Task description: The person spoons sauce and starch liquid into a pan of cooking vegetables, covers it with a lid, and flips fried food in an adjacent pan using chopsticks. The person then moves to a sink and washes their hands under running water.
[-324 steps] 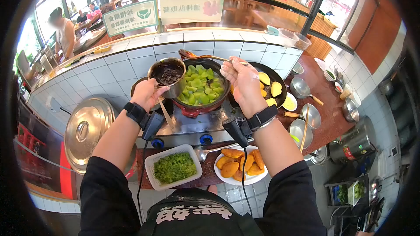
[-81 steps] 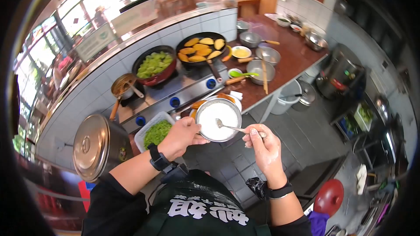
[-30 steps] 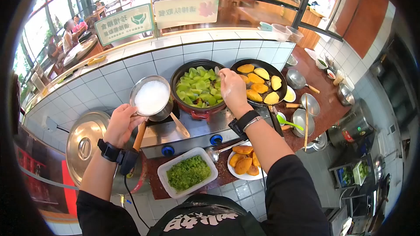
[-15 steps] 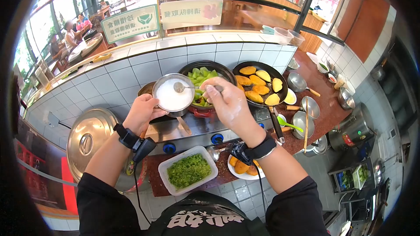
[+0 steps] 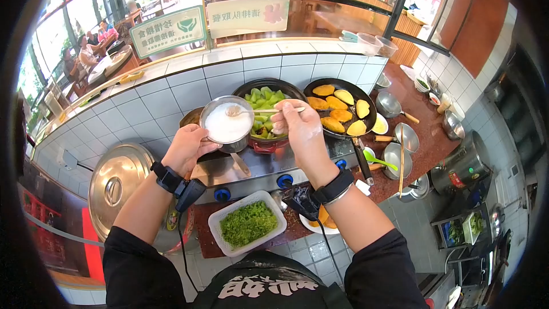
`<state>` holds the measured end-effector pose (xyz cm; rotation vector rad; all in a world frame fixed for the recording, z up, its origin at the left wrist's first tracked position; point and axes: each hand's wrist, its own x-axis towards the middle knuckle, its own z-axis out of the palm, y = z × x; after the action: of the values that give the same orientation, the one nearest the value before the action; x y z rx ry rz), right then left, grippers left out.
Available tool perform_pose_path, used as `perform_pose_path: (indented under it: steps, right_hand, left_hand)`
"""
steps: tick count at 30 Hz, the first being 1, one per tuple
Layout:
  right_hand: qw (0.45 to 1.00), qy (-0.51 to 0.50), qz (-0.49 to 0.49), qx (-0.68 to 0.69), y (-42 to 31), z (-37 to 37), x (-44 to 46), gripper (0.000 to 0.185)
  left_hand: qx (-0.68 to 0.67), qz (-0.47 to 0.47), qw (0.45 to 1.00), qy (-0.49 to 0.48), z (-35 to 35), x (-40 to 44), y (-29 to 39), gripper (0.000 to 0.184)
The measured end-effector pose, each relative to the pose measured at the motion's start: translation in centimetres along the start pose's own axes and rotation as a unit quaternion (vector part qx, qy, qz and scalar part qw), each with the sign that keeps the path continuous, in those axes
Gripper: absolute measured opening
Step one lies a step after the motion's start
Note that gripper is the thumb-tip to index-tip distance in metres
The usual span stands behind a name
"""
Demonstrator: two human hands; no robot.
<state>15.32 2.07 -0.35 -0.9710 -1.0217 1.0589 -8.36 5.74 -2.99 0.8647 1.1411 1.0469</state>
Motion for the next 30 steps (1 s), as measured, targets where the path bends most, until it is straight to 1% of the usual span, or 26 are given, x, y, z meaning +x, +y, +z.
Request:
perform_pose_path:
  steps: [3, 4, 5, 7, 8, 11, 12, 15, 16, 17, 19, 21, 23, 26, 27, 29, 30]
  right_hand:
    - [0.998, 0.031, -0.039, 0.048, -0.7, -0.8, 1.5, 0.022]
    - [0.996, 0.049, -0.063, 0.024, -0.7, -1.2, 2.1, 0.021]
    - [0.991, 0.044, -0.102, -0.076, -0.4, -1.5, 2.9, 0.019]
    - [0.947, 0.032, -0.172, -0.27, 1.2, -2.3, 4.4, 0.016]
    - [0.882, 0.014, -0.251, -0.399, 3.0, -2.8, 4.9, 0.012]
    - [0.81, -0.033, -0.328, -0.486, 5.2, -3.5, 5.4, 0.011]
    - [0.81, -0.033, -0.331, -0.483, 5.3, -3.5, 5.4, 0.012]
    - [0.847, 0.025, -0.297, -0.439, 4.6, -4.1, 5.4, 0.012]
    - [0.868, 0.043, -0.266, -0.418, 3.8, -4.3, 5.0, 0.013]
    - [0.905, 0.044, -0.244, -0.346, 3.4, -4.9, 5.0, 0.015]
    - [0.965, 0.048, -0.19, -0.173, -0.3, -4.5, 2.0, 0.018]
    - [0.981, 0.029, -0.142, -0.13, -2.9, -5.2, -1.5, 0.019]
    - [0.984, 0.006, -0.124, -0.131, -4.4, -5.9, -5.1, 0.018]
    - [0.941, 0.008, -0.197, -0.276, -4.3, -8.9, -10.1, 0.015]
    - [0.939, 0.015, -0.169, -0.299, -4.7, -10.0, -12.3, 0.014]
    - [0.941, 0.065, -0.132, -0.306, -4.3, -12.7, -16.7, 0.015]
    - [0.933, 0.101, -0.145, -0.314, -3.8, -14.3, -19.0, 0.015]
  left_hand:
    - [-0.029, 0.008, 1.0, 0.0, -0.7, 0.6, -0.2, 0.013]
    - [-0.03, 0.014, 0.999, 0.004, -1.1, 0.7, -0.1, 0.013]
    - [-0.031, 0.02, 0.999, 0.008, -1.5, 0.7, -0.1, 0.013]
    - [-0.016, 0.021, 1.0, 0.015, -2.3, 0.7, 0.1, 0.012]
    - [-0.016, 0.022, 0.999, 0.02, -2.6, 0.6, 0.2, 0.011]
    - [-0.022, 0.027, 0.999, 0.018, -3.1, 0.7, 0.2, 0.01]
    - [-0.025, 0.026, 0.999, 0.015, -3.2, 0.7, 0.2, 0.01]
    - [-0.005, 0.026, 1.0, 0.015, -2.6, 0.3, 0.5, 0.008]
    - [-0.001, 0.026, 1.0, 0.013, -2.2, 0.3, 0.4, 0.007]
    - [0.002, 0.028, 1.0, 0.01, -1.6, 0.3, 0.4, 0.006]
    - [0.021, 0.033, 0.999, -0.001, -0.3, 0.1, 0.3, 0.007]
    - [0.054, 0.039, 0.998, -0.021, 1.6, -0.2, -0.3, 0.009]
    - [0.078, 0.034, 0.994, -0.067, 3.8, -0.7, -1.1, 0.011]
    - [0.086, 0.005, 0.986, -0.146, 8.5, -3.2, -2.7, 0.013]
    - [0.082, -0.014, 0.982, -0.168, 10.4, -4.2, -3.5, 0.014]
    - [0.081, -0.041, 0.973, -0.213, 14.4, -6.8, -5.1, 0.013]
    - [0.102, -0.049, 0.961, -0.254, 15.8, -7.5, -6.6, 0.013]
